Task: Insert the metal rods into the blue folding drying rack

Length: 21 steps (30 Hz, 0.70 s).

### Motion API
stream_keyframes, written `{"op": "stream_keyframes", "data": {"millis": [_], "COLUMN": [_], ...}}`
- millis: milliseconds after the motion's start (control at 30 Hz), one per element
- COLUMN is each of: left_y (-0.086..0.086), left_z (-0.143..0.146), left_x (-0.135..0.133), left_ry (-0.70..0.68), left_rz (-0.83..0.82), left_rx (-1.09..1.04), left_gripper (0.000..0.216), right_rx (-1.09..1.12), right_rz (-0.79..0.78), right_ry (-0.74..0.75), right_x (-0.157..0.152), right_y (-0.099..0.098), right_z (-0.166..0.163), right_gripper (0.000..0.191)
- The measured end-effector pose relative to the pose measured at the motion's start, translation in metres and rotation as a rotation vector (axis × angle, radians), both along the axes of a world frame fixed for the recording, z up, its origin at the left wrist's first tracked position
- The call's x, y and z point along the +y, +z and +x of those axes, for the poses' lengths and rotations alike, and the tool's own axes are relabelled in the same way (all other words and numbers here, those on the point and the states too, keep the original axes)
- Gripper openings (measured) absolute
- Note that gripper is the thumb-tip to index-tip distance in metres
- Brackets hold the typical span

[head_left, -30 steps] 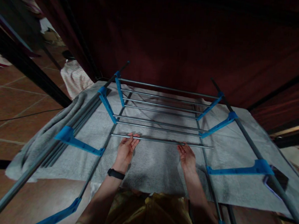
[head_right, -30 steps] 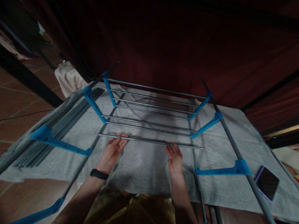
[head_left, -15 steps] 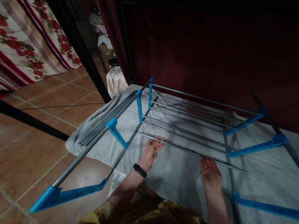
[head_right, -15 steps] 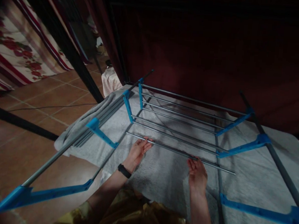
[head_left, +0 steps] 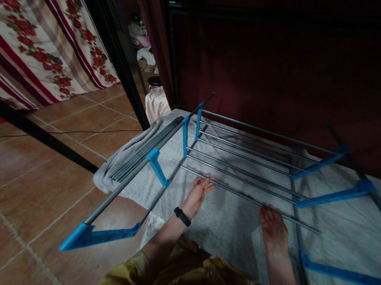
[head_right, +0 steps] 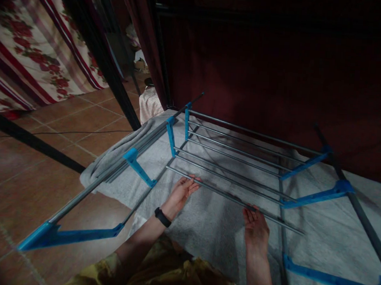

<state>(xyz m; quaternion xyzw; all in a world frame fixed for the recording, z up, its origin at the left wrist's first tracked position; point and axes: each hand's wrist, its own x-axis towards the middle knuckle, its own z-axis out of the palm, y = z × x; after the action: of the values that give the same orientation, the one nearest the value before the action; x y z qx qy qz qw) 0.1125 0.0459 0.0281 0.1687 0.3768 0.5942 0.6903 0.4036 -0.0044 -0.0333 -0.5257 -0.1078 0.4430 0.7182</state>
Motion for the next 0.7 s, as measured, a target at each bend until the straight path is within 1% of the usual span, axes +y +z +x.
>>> {"op": "stream_keyframes", "data": {"millis": [167,333,567,700], "left_y": [0.012,0.027,0.05,0.057], "left_z": [0.003,0.008,0.014,0.018], "left_x": [-0.002,-0.003,-0.005,-0.004], "left_ry": [-0.011,-0.024,-0.047,-0.062], "left_rz": [0.028,0.102,0.182,0.208], "left_rx": [0.034,0.064,0.131,0.154], "left_gripper": [0.032,0.037,0.039,0.038], "right_rx": [0.058,0.078,0.155,0.209], "right_rz": [-0.029,-0.006,-0.031,-0.022], "right_ry": [-0.025,-0.019,0.048,0.065], "right_x": [-0.001,-0.001,0.002,0.003], "right_y": [0.008,0.016,0.034,0.04], "right_z": [0.001,-0.001,-0.015,-0.023], "right_gripper": [0.012,0.016,0.011,0.008]}}
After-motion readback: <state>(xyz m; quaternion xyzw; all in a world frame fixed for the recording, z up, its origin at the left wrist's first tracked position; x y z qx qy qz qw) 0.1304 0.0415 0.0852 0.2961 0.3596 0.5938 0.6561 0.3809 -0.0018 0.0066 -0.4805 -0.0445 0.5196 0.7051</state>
